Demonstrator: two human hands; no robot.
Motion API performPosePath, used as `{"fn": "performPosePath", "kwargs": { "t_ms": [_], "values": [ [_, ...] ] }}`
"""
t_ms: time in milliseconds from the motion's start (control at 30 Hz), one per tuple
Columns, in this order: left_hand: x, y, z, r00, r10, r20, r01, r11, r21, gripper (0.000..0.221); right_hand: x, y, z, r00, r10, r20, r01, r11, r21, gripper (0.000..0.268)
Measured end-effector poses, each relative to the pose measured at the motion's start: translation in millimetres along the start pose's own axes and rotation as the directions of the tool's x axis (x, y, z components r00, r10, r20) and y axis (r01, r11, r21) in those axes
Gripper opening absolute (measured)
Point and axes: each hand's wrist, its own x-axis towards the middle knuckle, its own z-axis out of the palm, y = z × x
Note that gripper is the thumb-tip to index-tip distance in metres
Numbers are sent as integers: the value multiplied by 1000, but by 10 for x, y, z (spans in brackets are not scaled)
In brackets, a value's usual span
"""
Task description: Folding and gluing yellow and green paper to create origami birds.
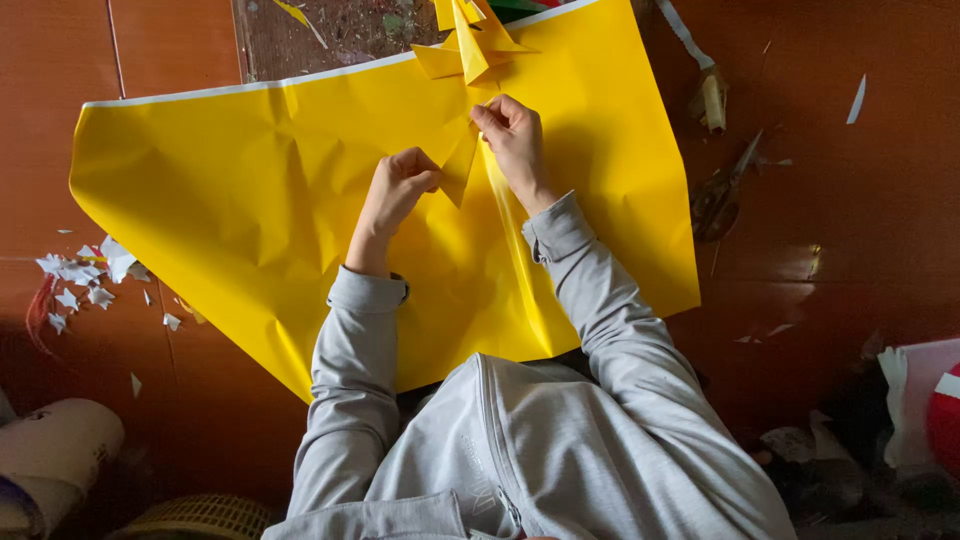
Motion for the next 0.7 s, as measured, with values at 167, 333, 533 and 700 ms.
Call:
{"fn": "performPosePath", "kwargs": {
  "t_ms": [167, 333, 533, 700],
  "values": [
    [0, 27, -9, 1000, -20, -7, 20, 999, -26, 9, -18, -70, 17, 1000, 18, 2, -18, 998, 53, 25],
    [7, 15, -5, 999, -49, -6, 49, 998, -45, 10, -9, -79, 8, 999, 42, -21, -41, 997, 70, 26],
    [105, -232, -50, 999, -11, -46, 6, 995, -103, 11, -33, -134, 49, 999, 34, 10, -35, 992, 125, 18],
    [143, -284, -129, 980, -65, -191, -21, 909, -417, 14, -140, 124, 140, 910, 74, 407, -63, 997, -39, 20]
  ]
}}
